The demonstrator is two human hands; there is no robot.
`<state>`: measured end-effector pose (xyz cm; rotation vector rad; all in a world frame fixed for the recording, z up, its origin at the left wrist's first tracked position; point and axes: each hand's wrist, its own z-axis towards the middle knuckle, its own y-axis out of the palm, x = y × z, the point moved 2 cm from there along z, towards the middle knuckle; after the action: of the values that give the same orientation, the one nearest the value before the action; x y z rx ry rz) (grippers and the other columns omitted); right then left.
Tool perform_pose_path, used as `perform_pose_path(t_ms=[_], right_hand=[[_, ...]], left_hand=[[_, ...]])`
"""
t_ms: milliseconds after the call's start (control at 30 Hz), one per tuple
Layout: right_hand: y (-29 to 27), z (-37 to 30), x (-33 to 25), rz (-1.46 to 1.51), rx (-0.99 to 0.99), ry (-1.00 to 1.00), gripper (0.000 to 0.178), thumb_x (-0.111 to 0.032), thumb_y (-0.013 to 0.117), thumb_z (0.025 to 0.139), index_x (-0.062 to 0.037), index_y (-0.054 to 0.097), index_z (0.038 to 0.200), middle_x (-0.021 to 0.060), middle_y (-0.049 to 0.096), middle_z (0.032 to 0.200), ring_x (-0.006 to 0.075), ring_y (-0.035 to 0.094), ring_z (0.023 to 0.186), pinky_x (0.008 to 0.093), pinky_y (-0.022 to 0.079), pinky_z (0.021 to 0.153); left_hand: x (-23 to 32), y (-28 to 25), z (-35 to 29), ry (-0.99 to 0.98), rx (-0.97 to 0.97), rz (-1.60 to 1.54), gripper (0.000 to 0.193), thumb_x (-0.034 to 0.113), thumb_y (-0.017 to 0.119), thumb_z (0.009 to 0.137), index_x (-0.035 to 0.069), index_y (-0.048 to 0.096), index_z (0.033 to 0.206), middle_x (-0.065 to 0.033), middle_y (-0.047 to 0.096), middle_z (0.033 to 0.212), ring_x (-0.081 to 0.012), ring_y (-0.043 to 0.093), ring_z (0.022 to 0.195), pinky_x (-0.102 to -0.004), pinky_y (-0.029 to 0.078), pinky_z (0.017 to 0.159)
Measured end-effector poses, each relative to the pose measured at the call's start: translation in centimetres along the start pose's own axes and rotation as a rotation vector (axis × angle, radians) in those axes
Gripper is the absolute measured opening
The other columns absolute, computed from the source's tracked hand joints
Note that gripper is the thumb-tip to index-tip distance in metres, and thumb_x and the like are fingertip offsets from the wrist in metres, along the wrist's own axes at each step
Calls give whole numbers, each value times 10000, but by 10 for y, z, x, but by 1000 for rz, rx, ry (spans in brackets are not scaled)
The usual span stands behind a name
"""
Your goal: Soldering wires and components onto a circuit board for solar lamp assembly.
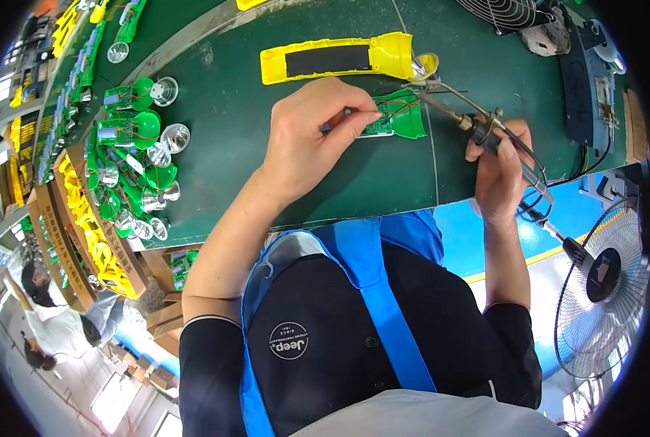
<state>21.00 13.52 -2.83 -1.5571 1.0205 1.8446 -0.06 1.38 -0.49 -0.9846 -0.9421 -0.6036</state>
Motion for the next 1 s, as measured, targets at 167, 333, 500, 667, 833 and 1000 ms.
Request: perform_pose_path(t_ms=[167,333,500,667,833,1000], right_hand=[[3,1,-7,-194,-50,-3,214,-211,511,859,-5,475,907,91,534,661,157,528,610,446,339,992],[3,0,-9,-268,-115,-23,237,-232,564,837,-17,484,893,68,547,633,141,557,584,512,234,1069],[4,1,-12,-274,-188,-20,160,-105,613,793,1,522,869,58,613,653,117,602,640,465,278,1057],[10,2,-13,-359,-169,-32,249,-246,615,823,-27,500,847,68,576,589,131,567,560,519,252,1059],[8,3,-12,-391,-189,-65,233,-220,627,803,-25,505,843,62,573,588,124,565,559,523,263,1053],[1,4,-9,-414,-277,-193,216,-177,647,772,-26,507,837,56,571,621,152,579,600,556,266,1039]], left_hand=[[5,-3,-6,323,-85,192,152,-50,672,711,15,610,833,-69,550,881,-154,548,727,-256,436,558],[28,-3,0,51,-198,386,127,-57,620,691,-4,548,782,-102,510,892,-269,545,786,-340,457,661],[33,-2,9,7,-262,460,105,-46,600,688,-11,520,747,-113,506,854,-305,537,795,-367,448,687],[35,-1,12,-13,-298,497,90,-29,597,694,-13,518,734,-114,508,830,-307,540,802,-380,444,687],[35,0,13,-8,-310,533,83,-23,592,695,-13,515,725,-118,505,841,-309,539,799,-381,445,694],[35,0,15,-14,-325,542,80,-20,591,695,-13,514,716,-120,505,844,-311,540,796,-380,447,697]])
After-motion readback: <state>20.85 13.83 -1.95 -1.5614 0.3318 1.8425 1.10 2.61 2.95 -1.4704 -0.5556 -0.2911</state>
